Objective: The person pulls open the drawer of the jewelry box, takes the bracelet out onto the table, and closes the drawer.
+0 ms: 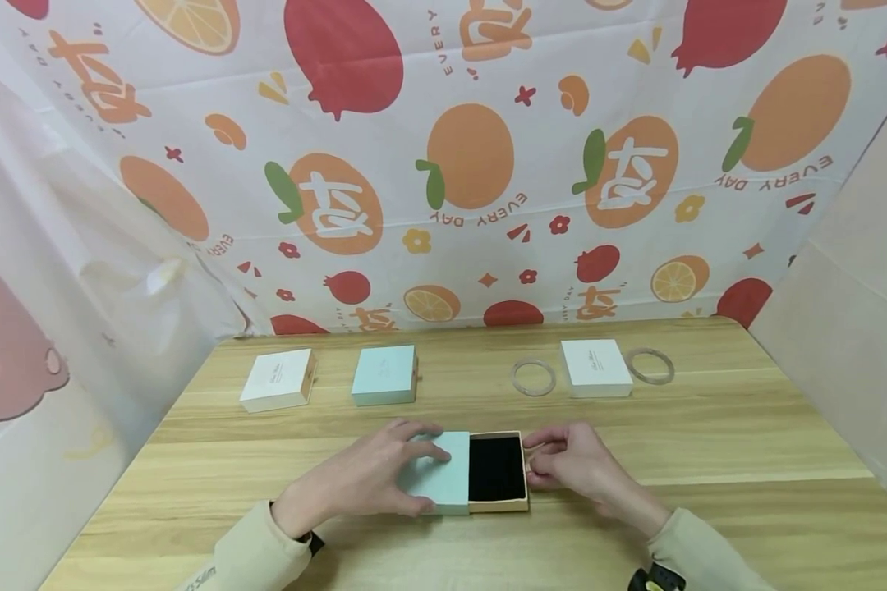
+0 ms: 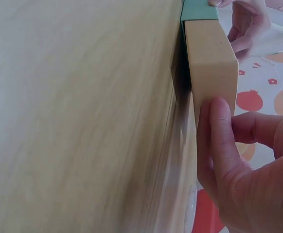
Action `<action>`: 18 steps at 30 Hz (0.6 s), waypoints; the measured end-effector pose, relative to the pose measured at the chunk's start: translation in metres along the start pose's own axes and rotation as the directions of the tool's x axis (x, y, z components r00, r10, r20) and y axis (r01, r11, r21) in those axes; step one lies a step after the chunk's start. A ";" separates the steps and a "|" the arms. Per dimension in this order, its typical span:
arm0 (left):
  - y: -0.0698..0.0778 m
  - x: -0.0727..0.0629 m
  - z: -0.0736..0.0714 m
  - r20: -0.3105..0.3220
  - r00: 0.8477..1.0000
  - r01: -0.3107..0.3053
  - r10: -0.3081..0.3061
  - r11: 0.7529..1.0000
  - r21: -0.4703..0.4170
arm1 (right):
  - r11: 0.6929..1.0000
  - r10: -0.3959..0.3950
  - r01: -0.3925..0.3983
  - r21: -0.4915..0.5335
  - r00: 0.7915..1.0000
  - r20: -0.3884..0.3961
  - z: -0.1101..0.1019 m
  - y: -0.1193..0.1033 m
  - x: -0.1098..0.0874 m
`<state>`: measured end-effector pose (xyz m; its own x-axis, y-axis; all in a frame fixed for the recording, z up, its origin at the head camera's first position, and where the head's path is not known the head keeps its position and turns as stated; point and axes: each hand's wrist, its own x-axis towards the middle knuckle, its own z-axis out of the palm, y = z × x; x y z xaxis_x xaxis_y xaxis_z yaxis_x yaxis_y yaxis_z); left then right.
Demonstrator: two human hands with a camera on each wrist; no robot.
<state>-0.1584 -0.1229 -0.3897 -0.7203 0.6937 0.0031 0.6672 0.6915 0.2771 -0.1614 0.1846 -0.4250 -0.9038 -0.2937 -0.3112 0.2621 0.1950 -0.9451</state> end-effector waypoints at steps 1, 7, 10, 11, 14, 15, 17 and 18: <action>0.000 0.000 0.000 0.001 1.000 0.000 0.000 1.000 0.001 | 1.000 -0.006 0.006 -0.001 1.000 -0.002 0.001 0.001 0.000; 0.001 0.001 0.000 0.007 1.000 0.001 -0.001 1.000 0.006 | 1.000 -0.026 0.026 -0.010 1.000 -0.017 0.005 0.002 0.000; 0.001 0.001 0.001 0.009 1.000 0.003 -0.003 1.000 0.009 | 1.000 -0.030 0.030 -0.009 0.999 -0.022 0.006 0.003 0.000; 0.001 0.001 0.001 0.008 1.000 0.003 -0.003 1.000 0.009 | 0.999 -0.033 0.032 -0.008 0.999 -0.021 0.007 0.003 0.000; 0.001 0.001 0.001 0.006 1.000 0.005 -0.005 1.000 0.014 | 0.999 -0.036 0.036 -0.006 0.999 -0.023 0.007 0.003 0.001; 0.001 0.002 0.001 0.005 1.000 0.006 -0.006 1.000 0.015 | 0.999 -0.037 0.037 -0.005 0.999 -0.024 0.007 0.003 0.001; 0.001 0.002 0.001 0.004 1.000 0.006 -0.006 1.000 0.018 | 0.999 -0.040 0.040 -0.005 0.999 -0.025 0.008 0.003 0.001; 0.001 0.002 0.001 0.004 1.000 0.005 -0.005 1.000 0.019 | 0.999 -0.040 0.040 -0.004 0.999 -0.026 0.008 0.003 0.001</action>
<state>-0.1588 -0.1208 -0.3899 -0.7231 0.6907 -0.0018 0.6669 0.6988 0.2588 -0.1584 0.1774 -0.4286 -0.9221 -0.2772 -0.2700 0.2239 0.1871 -0.9565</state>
